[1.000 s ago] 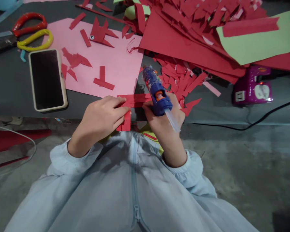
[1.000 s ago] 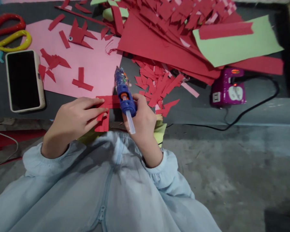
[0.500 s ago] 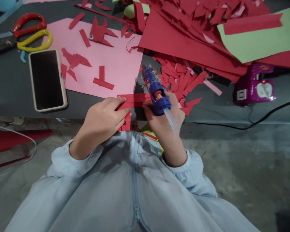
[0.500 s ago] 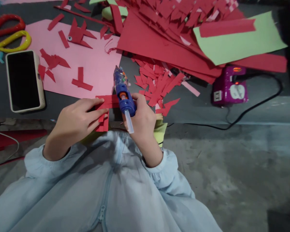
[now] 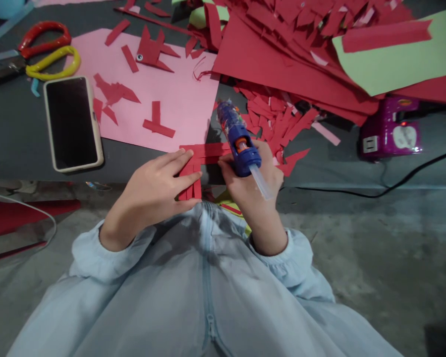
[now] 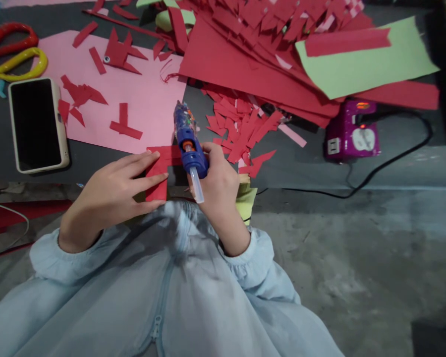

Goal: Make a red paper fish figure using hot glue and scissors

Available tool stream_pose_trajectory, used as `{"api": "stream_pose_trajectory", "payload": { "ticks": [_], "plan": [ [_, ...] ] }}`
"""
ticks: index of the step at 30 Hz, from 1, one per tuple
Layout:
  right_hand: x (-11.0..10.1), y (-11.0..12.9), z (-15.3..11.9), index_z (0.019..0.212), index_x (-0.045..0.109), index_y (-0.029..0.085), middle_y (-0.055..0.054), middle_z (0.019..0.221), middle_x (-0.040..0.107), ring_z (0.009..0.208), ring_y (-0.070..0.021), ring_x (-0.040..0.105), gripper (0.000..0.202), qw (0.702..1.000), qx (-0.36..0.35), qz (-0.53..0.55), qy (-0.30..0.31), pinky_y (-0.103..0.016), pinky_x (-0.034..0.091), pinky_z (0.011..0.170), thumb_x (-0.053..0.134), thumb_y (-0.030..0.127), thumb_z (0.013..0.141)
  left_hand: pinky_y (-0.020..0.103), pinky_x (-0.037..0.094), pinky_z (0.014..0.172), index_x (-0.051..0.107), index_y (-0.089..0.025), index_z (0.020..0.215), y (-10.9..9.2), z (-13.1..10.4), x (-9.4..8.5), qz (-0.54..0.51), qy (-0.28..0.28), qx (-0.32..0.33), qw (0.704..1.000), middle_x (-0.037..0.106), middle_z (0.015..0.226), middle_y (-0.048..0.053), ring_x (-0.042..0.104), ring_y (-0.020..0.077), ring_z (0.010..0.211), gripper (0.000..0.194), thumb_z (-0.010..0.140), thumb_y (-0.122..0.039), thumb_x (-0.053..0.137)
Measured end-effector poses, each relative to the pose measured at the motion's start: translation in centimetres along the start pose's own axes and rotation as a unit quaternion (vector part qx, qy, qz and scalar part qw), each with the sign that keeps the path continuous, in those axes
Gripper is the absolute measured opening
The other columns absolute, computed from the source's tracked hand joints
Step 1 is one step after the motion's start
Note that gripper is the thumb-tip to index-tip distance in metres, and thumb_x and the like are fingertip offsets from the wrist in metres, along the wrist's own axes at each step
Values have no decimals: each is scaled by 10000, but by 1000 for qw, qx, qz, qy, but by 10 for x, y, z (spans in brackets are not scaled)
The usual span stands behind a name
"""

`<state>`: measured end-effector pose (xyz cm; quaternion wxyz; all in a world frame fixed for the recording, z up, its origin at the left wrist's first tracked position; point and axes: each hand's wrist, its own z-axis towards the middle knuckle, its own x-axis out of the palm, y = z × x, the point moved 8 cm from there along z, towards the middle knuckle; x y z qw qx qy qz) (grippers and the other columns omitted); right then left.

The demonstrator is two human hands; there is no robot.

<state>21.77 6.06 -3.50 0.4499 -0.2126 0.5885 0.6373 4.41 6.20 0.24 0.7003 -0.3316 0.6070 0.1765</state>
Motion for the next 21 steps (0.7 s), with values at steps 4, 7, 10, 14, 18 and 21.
{"api": "stream_pose_trajectory", "payload": {
  "ticks": [4, 7, 10, 14, 18, 21],
  "plan": [
    [0, -1, 0, 1150, 551, 266, -54, 947, 757, 847, -301, 735, 397, 1000, 7, -2, 5, -436, 566, 758, 640, 379, 780, 422, 469, 1156, 511, -111, 1473, 9, -1, 0, -4, 18, -17, 1000, 590, 1468, 175, 563, 302, 1368, 787, 824, -468, 774],
    [0, -1, 0, 1171, 542, 262, -55, 942, 754, 849, -300, 732, 410, 1000, 6, 3, 3, -436, 565, 760, 634, 377, 789, 420, 446, 1179, 536, -91, 1450, 8, -2, 1, 2, 31, -4, 999, 565, 1488, 192, 542, 312, 1389, 822, 800, -526, 789],
    [1, -1, -1, 1183, 531, 259, -50, 933, 751, 837, -294, 729, 420, 1000, 2, 9, 0, -430, 567, 755, 634, 383, 795, 455, 452, 1178, 590, -138, 1414, 6, -2, 3, 4, 48, -3, 999, 532, 1521, 183, 522, 332, 1406, 725, 820, -511, 772],
    [-1, -1, 0, 1153, 530, 260, -34, 891, 751, 773, -281, 723, 415, 999, -12, 20, -24, -411, 566, 726, 666, 378, 779, 477, 456, 1179, 619, -185, 1397, 5, -1, 3, -6, 66, -10, 998, 518, 1539, 158, 516, 329, 1414, 609, 870, -471, 727],
    [-3, 2, 0, 1113, 536, 269, -24, 883, 755, 769, -276, 725, 378, 999, -24, 29, -36, -395, 561, 717, 684, 349, 773, 495, 454, 1180, 682, -208, 1323, 4, 0, 3, -14, 67, 3, 998, 521, 1539, 145, 498, 332, 1430, 499, 892, -458, 700],
    [-4, 2, 0, 1090, 545, 272, -26, 890, 752, 768, -273, 724, 359, 999, -18, 30, -34, -388, 556, 713, 689, 344, 769, 503, 457, 1175, 696, -215, 1302, 3, 0, 4, -14, 69, 11, 997, 525, 1535, 148, 490, 334, 1437, 465, 896, -442, 696]
  ]
}}
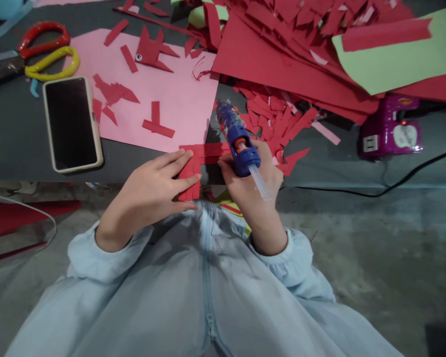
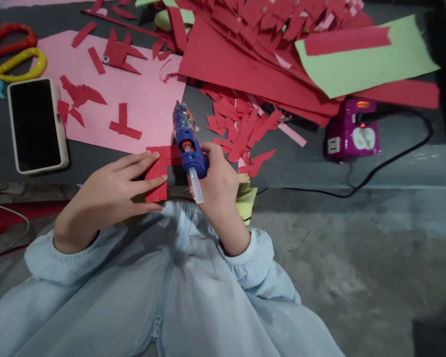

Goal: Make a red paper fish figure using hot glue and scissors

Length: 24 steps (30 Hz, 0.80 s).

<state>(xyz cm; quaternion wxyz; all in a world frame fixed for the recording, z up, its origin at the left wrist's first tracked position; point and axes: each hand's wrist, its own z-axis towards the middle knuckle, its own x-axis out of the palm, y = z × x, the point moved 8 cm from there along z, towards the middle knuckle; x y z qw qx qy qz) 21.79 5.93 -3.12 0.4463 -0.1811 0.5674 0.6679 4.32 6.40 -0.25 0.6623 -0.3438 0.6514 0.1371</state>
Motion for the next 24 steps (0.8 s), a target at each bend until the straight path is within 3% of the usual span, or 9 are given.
{"api": "stream_pose_trajectory", "payload": {
  "ticks": [9, 13, 16, 24],
  "plan": [
    [0, -1, 1, 1086, 544, 276, -17, 870, 744, 773, -267, 719, 358, 1000, 15, 11, 5, -387, 550, 734, 693, 334, 766, 510, 479, 1154, 687, -206, 1307, -2, -2, -4, -9, -25, 3, 1000, 557, 1504, 153, 515, 329, 1415, 430, 929, -407, 650],
    [-1, 0, 1, 1064, 549, 276, -13, 859, 753, 756, -267, 718, 342, 1000, 16, 7, 4, -382, 546, 705, 700, 314, 759, 454, 494, 1138, 593, -123, 1403, 0, -3, -5, 17, -63, -18, 998, 615, 1441, 167, 561, 303, 1367, 557, 940, -429, 638],
    [0, 0, 1, 1066, 551, 272, -19, 867, 756, 759, -270, 719, 333, 1000, 17, 4, 10, -387, 548, 702, 693, 322, 769, 411, 515, 1099, 592, -38, 1371, -3, -1, -8, 40, -102, -16, 994, 662, 1364, 195, 611, 301, 1293, 583, 941, -428, 642],
    [0, -4, -1, 1055, 630, 239, -65, 913, 752, 795, -271, 723, 309, 999, 29, 6, 23, -386, 554, 708, 690, 403, 801, 428, 548, 967, 590, 13, 1304, -13, 9, -5, 90, -132, -9, 987, 689, 1189, 211, 640, 317, 1099, 594, 907, -417, 690]
  ]
}}
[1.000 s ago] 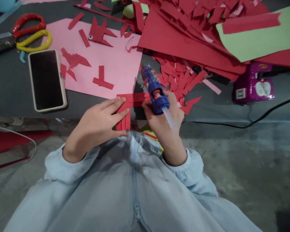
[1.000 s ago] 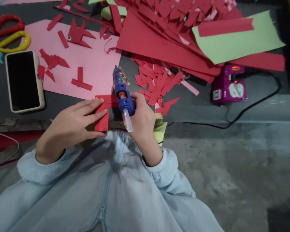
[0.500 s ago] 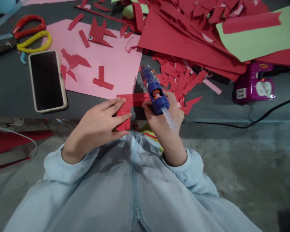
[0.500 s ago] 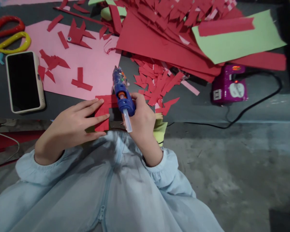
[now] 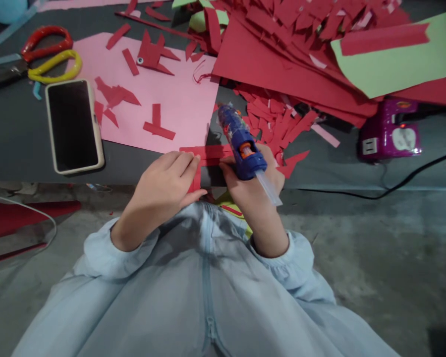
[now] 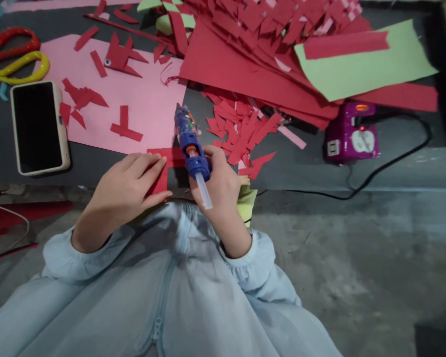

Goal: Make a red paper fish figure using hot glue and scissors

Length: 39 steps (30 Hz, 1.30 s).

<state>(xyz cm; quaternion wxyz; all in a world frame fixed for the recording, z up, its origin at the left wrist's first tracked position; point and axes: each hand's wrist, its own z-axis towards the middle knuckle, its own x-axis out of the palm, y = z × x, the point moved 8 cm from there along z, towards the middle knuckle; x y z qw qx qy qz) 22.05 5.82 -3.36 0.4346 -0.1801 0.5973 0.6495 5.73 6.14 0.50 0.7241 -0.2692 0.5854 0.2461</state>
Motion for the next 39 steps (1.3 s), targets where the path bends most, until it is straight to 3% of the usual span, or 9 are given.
{"api": "stream_pose_trajectory", "payload": {
  "ticks": [5, 9, 14, 17, 24, 28, 31, 39],
  "plan": [
    [-6, -9, -2, 951, 679, 243, -55, 857, 761, 860, -278, 728, 247, 998, 43, 44, -9, -447, 578, 808, 673, 450, 818, 434, 538, 952, 569, 16, 1324, -2, 0, 3, 13, 3, 2, 1000, 676, 1197, 215, 620, 317, 1071, 619, 919, -442, 664],
    [-25, -9, 0, 834, 702, 252, -61, 831, 754, 832, -281, 732, 238, 994, 29, 70, -80, -492, 592, 854, 729, 483, 784, 443, 529, 963, 552, 25, 1345, -3, 0, 6, 16, 14, -3, 1000, 666, 1215, 225, 611, 324, 1082, 638, 926, -445, 651],
    [-55, -1, 4, 709, 668, 255, -21, 668, 718, 636, -249, 716, 149, 980, 0, 140, -145, -444, 626, 732, 753, 362, 770, 485, 514, 1021, 538, 26, 1377, -5, -3, 8, 13, 25, -10, 1000, 650, 1257, 252, 599, 353, 1160, 656, 942, -458, 619],
    [-64, 1, 4, 682, 633, 283, -10, 684, 716, 674, -272, 737, 163, 975, 14, 163, -148, -469, 632, 746, 748, 352, 775, 486, 509, 1048, 558, -27, 1388, -7, -4, 10, 10, 40, -19, 999, 626, 1327, 251, 589, 359, 1236, 597, 955, -435, 603],
    [-65, -5, 0, 681, 631, 286, -6, 687, 723, 700, -287, 752, 164, 974, 31, 177, -140, -492, 643, 762, 744, 342, 784, 533, 496, 1068, 568, -196, 1419, -7, -8, 12, -13, 56, -30, 998, 571, 1436, 231, 569, 364, 1307, 534, 944, -435, 623],
    [-63, -9, -4, 667, 640, 240, 7, 666, 718, 643, -245, 751, 160, 968, 31, 195, -153, -429, 655, 711, 755, 293, 764, 542, 449, 1127, 494, -92, 1474, -9, -10, 14, -4, 49, -32, 998, 548, 1449, 276, 541, 392, 1340, 726, 944, -584, 552],
    [-62, -8, -4, 681, 656, 222, -2, 682, 727, 661, -240, 758, 155, 970, 17, 192, -150, -427, 653, 730, 764, 283, 774, 536, 431, 1150, 477, 2, 1455, -9, -10, 15, 3, 48, -52, 997, 550, 1437, 300, 535, 398, 1347, 764, 938, -550, 586],
    [-60, -9, -6, 728, 648, 220, -9, 674, 741, 636, -251, 765, 185, 963, 50, 214, -158, -416, 663, 688, 777, 350, 750, 534, 519, 1038, 586, -100, 1382, -8, -8, 9, -7, 44, -36, 998, 559, 1415, 292, 574, 399, 1303, 591, 940, -491, 611]
  ]
}}
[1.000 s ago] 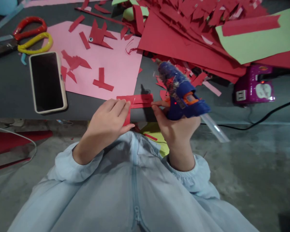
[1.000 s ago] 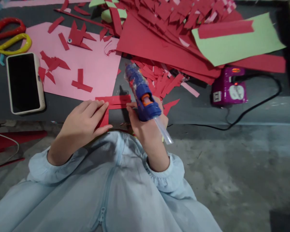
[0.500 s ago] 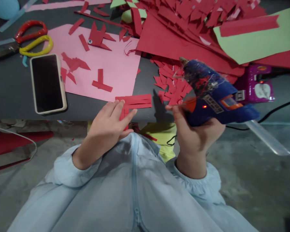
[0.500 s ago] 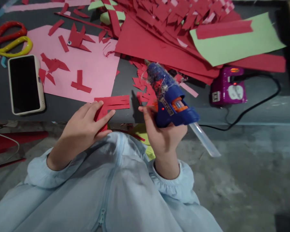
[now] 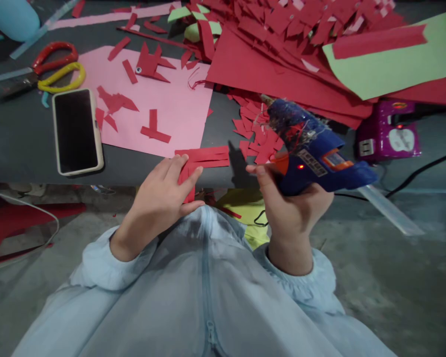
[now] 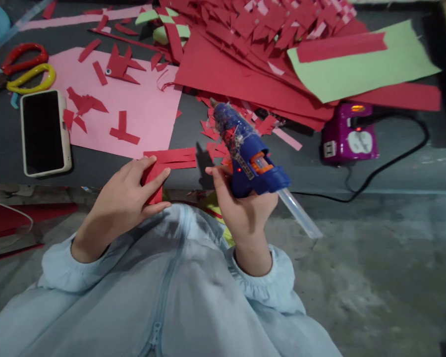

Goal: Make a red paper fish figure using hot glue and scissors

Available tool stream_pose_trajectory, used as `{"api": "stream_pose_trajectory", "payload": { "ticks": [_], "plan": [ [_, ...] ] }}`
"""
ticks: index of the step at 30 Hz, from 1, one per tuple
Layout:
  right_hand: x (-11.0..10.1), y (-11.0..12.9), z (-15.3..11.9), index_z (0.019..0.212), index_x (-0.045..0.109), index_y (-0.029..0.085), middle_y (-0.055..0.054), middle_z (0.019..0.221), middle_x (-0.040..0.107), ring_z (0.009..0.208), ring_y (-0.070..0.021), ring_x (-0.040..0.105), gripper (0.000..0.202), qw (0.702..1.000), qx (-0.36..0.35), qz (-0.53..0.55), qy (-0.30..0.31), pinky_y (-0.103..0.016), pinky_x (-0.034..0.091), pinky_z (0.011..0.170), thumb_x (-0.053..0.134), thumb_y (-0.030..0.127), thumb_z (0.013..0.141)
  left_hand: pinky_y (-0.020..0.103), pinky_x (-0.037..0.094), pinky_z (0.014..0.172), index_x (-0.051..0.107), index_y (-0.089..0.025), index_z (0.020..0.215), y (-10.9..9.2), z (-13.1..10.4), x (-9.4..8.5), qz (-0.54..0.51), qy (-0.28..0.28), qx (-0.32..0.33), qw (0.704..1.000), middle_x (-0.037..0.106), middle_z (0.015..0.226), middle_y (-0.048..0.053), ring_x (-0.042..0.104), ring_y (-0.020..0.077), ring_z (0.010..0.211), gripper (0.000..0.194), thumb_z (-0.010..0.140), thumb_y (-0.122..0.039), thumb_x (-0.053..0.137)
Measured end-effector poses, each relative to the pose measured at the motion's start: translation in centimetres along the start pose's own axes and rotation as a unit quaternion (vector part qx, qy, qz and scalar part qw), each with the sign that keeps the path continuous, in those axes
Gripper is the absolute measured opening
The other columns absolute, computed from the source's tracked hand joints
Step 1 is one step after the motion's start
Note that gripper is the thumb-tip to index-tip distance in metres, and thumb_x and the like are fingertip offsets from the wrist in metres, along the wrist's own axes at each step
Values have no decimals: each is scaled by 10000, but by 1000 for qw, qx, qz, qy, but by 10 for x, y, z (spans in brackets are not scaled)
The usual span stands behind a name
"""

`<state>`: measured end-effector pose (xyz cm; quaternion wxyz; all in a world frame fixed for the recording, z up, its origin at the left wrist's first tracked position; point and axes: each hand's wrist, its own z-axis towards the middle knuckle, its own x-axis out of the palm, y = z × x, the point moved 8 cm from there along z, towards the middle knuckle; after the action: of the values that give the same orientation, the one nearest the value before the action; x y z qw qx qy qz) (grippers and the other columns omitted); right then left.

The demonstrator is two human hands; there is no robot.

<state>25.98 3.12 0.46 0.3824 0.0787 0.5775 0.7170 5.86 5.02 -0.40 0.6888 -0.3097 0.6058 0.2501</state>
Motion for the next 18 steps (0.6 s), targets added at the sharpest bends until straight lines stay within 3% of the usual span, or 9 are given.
{"api": "stream_pose_trajectory", "payload": {
  "ticks": [4, 8, 10, 15, 18],
  "plan": [
    [1, -5, -1, 730, 652, 210, -13, 703, 759, 651, -245, 770, 195, 1000, 15, 11, 10, -413, 670, 704, 774, 361, 748, 559, 497, 1064, 572, -214, 1410, 4, -3, 0, -39, 3, 2, 999, 506, 1490, 240, 534, 387, 1355, 542, 931, -458, 641],
    [1, -7, -2, 739, 666, 205, -14, 703, 766, 652, -240, 773, 188, 1000, 9, 5, 21, -410, 669, 729, 768, 361, 766, 580, 459, 1112, 446, -53, 1484, 4, -5, 1, -47, 0, -16, 999, 505, 1467, 315, 501, 414, 1380, 749, 913, -488, 657],
    [1, -7, -2, 753, 670, 203, -12, 701, 767, 654, -240, 774, 173, 1000, 11, 9, 21, -412, 666, 737, 764, 348, 769, 567, 467, 1108, 474, -11, 1445, 2, -4, 0, -35, -7, -23, 999, 526, 1438, 328, 513, 417, 1367, 732, 920, -493, 643],
    [0, -5, -1, 729, 682, 201, -13, 667, 760, 632, -235, 764, 128, 1000, 10, 9, 13, -404, 664, 717, 767, 295, 743, 542, 496, 1068, 578, -157, 1394, 0, -3, 1, -15, 0, -17, 1000, 521, 1466, 261, 537, 388, 1348, 559, 942, -485, 614],
    [1, -6, 0, 720, 682, 202, -19, 677, 769, 639, -240, 765, 140, 1000, 13, 3, 25, -412, 664, 730, 761, 312, 756, 554, 471, 1095, 506, -193, 1466, -1, -5, 2, -23, -5, -16, 1000, 503, 1497, 239, 518, 381, 1372, 658, 927, -557, 606]
  ]
}}
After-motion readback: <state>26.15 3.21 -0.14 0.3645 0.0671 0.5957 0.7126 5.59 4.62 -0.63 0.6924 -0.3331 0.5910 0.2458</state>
